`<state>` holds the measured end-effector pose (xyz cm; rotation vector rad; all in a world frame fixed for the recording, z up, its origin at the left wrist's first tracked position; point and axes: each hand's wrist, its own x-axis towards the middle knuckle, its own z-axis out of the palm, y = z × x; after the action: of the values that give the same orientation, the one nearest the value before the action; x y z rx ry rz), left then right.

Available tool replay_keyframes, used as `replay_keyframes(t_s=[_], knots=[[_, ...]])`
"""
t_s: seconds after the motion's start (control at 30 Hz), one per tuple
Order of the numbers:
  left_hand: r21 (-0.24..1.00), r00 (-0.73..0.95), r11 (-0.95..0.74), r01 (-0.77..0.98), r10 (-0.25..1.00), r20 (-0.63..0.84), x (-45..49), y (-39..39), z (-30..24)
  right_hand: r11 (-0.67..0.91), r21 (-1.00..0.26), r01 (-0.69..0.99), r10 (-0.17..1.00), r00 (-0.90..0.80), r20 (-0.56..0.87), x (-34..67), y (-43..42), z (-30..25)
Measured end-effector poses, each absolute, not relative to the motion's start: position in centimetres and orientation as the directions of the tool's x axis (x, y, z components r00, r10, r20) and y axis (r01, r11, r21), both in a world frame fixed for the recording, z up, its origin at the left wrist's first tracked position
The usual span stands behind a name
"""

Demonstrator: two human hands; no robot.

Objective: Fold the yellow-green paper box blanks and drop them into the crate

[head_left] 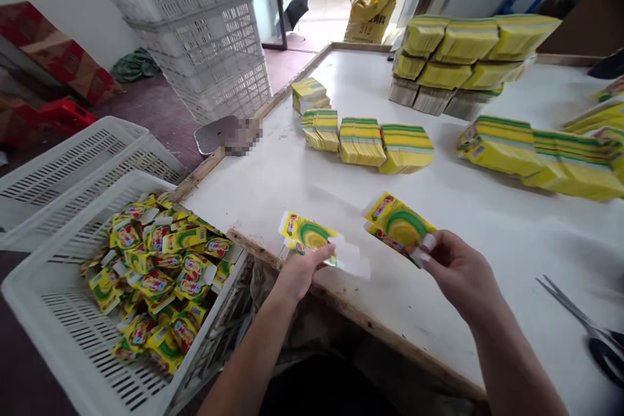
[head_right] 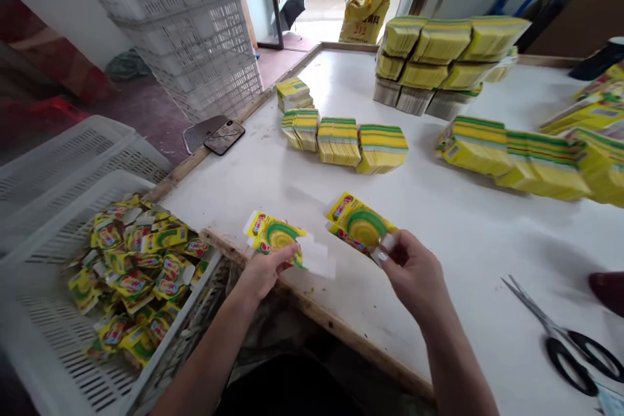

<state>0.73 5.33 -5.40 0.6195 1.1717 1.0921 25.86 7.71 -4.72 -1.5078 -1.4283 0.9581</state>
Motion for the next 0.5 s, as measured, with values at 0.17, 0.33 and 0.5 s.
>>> replay_keyframes(t_s=[0.17, 0.33, 0.5], knots=[[0.738, 0.1, 0.499, -0.453, 0.852, -0.514, 1.2, 3.4, -4.7, -0.136, -0.987, 0.089, 0.99, -0.03, -0.139, 23.9, 6.4, -4.2], [0.793, 0.13, 0.35, -0.499, 0.935, -0.331, 2.7, 0.5, -4.1, -0.196, -0.98, -0.037, 0.962, -0.201, -0.185, 20.4, 4.4, -3.6], [0.727, -0.164, -0.006, -0.687, 0.975, -0.147, 4.7, 1.4, -2.6, -0.251, -0.966, -0.07, 0.913, -0.35, -0.211, 17.2, 1.8, -3.0]])
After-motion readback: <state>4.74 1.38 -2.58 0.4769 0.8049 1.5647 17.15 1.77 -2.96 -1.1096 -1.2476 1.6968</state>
